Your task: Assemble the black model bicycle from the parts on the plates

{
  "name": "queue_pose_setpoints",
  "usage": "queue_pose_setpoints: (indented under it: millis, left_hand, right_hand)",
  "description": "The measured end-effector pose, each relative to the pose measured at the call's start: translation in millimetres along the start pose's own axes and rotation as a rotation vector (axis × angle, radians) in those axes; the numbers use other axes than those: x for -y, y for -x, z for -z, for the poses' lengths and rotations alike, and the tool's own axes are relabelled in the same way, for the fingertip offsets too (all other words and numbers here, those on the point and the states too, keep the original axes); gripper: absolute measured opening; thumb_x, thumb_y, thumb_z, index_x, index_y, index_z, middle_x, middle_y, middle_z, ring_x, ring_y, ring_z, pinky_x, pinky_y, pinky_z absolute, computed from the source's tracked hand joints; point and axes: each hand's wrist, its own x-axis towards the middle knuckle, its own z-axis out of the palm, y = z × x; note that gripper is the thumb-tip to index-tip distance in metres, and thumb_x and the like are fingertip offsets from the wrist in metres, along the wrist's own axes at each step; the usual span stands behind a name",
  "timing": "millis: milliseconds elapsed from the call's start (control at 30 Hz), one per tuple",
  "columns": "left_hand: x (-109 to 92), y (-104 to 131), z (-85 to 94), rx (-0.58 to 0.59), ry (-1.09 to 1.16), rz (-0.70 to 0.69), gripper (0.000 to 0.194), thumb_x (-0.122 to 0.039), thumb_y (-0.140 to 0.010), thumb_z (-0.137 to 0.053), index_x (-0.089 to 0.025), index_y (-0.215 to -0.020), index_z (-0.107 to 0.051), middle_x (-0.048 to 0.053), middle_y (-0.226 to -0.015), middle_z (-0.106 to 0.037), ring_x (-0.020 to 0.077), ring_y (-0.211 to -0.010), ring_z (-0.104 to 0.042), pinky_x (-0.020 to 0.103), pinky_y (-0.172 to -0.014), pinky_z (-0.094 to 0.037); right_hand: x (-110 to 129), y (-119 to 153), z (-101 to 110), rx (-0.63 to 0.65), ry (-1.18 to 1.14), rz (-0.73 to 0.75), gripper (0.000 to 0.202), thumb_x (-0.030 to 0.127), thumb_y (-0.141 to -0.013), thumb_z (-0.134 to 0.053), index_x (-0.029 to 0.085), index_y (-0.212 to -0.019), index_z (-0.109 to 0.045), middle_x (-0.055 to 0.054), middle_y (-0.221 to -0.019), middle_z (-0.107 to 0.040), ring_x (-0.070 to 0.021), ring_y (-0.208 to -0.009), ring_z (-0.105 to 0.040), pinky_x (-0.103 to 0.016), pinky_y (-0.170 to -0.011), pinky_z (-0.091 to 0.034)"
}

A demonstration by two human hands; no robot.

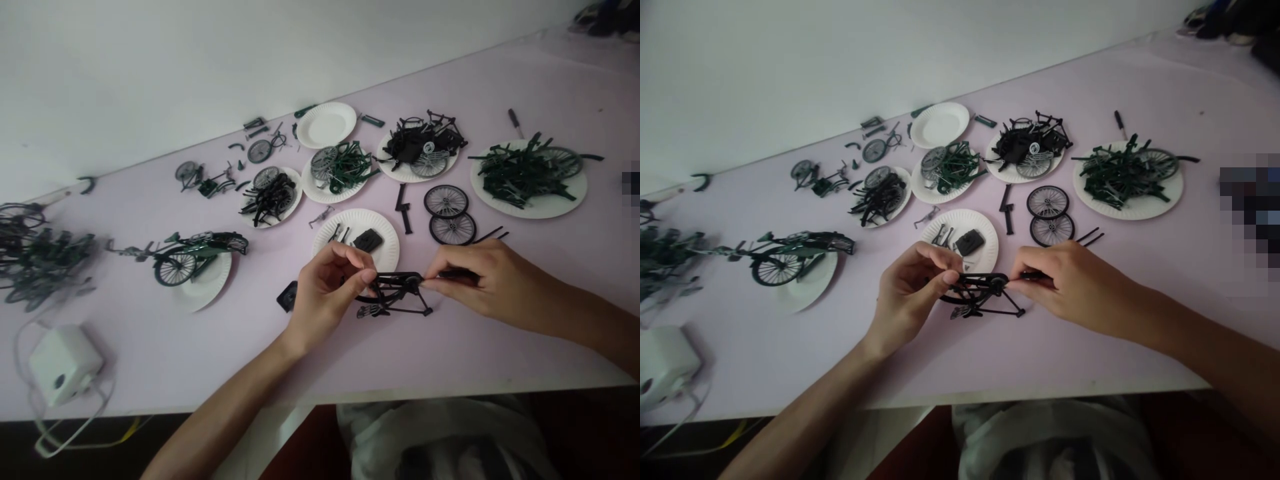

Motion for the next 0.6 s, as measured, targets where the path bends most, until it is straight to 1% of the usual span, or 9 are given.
queue_pose_setpoints:
  millis: [100, 200, 333, 400, 500, 600]
  left_hand:
    - [0.0, -1.3, 0.7, 0.005, 0.013, 0.001, 0.02, -0.021, -0.089, -0.079, -0.017, -0.085, -0.06, 0.0, -0.081, -0.065, 0.0082, -0.069, -0.063, 0.018, -0.062, -0.061]
    - [-0.8, -1.5, 0.3, 0.016, 0.018, -0.007, 0.018, -0.017, -0.09, -0.077, -0.016, -0.085, -0.06, -0.001, -0.081, -0.065, 0.0068, -0.069, -0.063, 0.016, -0.063, -0.061]
    - [-0.3, 1.6, -1.1, 0.012, -0.022, -0.06, 0.016, -0.014, -0.091, -0.075, -0.016, -0.088, -0.059, 0.0, -0.084, -0.066, 0.0061, -0.072, -0.063, 0.014, -0.064, -0.06]
    - [0.7, 4.0, -0.9, 0.013, -0.068, -0.103, 0.015, -0.013, -0.092, -0.074, -0.016, -0.091, -0.06, 0.0, -0.087, -0.066, 0.006, -0.074, -0.065, 0.014, -0.066, -0.06]
    - [0.0, 7.2, 1.0, 0.044, -0.172, -0.209, 0.012, -0.012, -0.093, -0.072, -0.017, -0.098, -0.062, 0.001, -0.092, -0.065, 0.0072, -0.081, -0.066, 0.014, -0.07, -0.06]
    - [-6.2, 9.9, 3.0, 0.101, -0.339, -0.314, 0.018, -0.009, -0.095, -0.068, -0.017, -0.11, -0.066, 0.004, -0.097, -0.064, 0.0094, -0.089, -0.066, 0.017, -0.077, -0.06]
  right_hand:
    - [-3.0, 0.4, -2.6, 0.011, 0.03, 0.038, 0.023, 0.039, -0.098, -0.066, 0.02, -0.085, -0.065, 0.004, -0.064, -0.064, -0.0088, -0.052, -0.051, -0.024, -0.053, -0.038]
    - [-1.9, -0.4, -1.9, -0.002, 0.014, 0.002, 0.023, 0.037, -0.096, -0.069, 0.02, -0.081, -0.066, 0.005, -0.063, -0.064, -0.0084, -0.052, -0.052, -0.023, -0.053, -0.038]
    - [0.8, -1.5, 0.2, -0.017, 0.003, -0.059, 0.022, 0.035, -0.093, -0.072, 0.02, -0.077, -0.067, 0.006, -0.058, -0.062, -0.0081, -0.049, -0.046, -0.023, -0.049, -0.033]
    - [1.4, -1.6, 0.6, -0.004, 0.005, -0.076, 0.023, 0.036, -0.093, -0.072, 0.02, -0.078, -0.068, 0.006, -0.059, -0.063, -0.0088, -0.05, -0.047, -0.024, -0.049, -0.033]
    - [2.6, -1.1, 0.6, 0.009, 0.015, -0.077, 0.022, 0.035, -0.093, -0.071, 0.02, -0.077, -0.068, 0.005, -0.059, -0.062, -0.0095, -0.05, -0.048, -0.024, -0.049, -0.034]
    - [4.5, 0.1, 0.0, -0.057, 0.062, -0.004, 0.02, 0.029, -0.094, -0.071, 0.019, -0.077, -0.067, 0.006, -0.057, -0.057, -0.0077, -0.047, -0.041, -0.023, -0.047, -0.031]
